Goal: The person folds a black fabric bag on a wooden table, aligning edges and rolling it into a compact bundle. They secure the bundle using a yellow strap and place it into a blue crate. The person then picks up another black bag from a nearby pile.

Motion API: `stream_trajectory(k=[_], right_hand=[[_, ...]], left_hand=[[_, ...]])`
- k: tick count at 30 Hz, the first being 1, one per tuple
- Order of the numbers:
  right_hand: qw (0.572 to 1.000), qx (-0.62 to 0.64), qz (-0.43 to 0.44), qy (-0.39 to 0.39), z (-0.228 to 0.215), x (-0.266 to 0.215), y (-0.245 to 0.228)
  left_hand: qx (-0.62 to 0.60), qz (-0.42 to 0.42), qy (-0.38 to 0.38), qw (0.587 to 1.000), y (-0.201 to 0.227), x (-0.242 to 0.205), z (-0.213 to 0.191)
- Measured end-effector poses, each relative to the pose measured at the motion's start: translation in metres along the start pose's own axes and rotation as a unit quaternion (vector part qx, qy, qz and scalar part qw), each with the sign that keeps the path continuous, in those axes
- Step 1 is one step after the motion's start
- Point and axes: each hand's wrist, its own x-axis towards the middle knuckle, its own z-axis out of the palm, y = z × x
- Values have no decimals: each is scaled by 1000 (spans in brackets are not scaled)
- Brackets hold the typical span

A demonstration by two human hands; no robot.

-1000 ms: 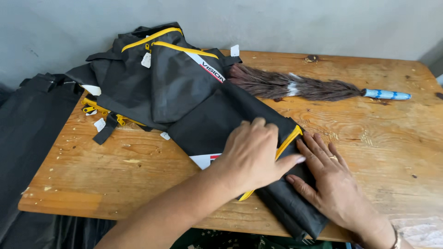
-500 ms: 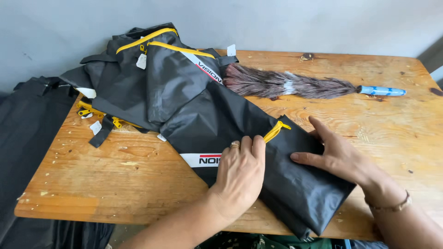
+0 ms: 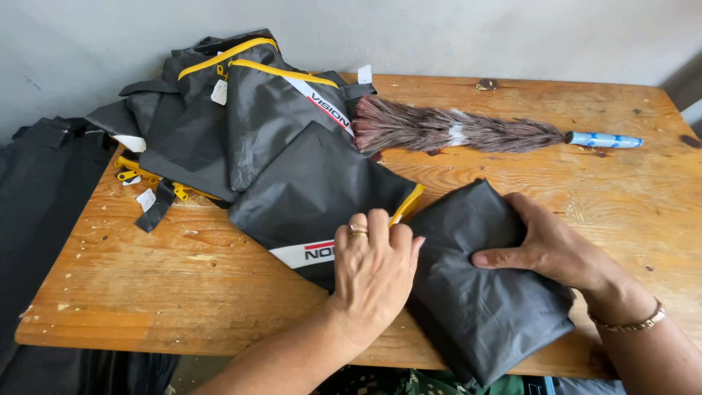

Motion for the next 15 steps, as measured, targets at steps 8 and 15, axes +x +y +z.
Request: stream_trajectory(k=[8,15], right_hand=[[973,183,-119,74,-12,-2,59],[913,292,-228,172,9,-45,63]], left_hand=[[-239,-180,-310,902,-4,11,-25],[-575,-310,-244,717,12,23,-66]])
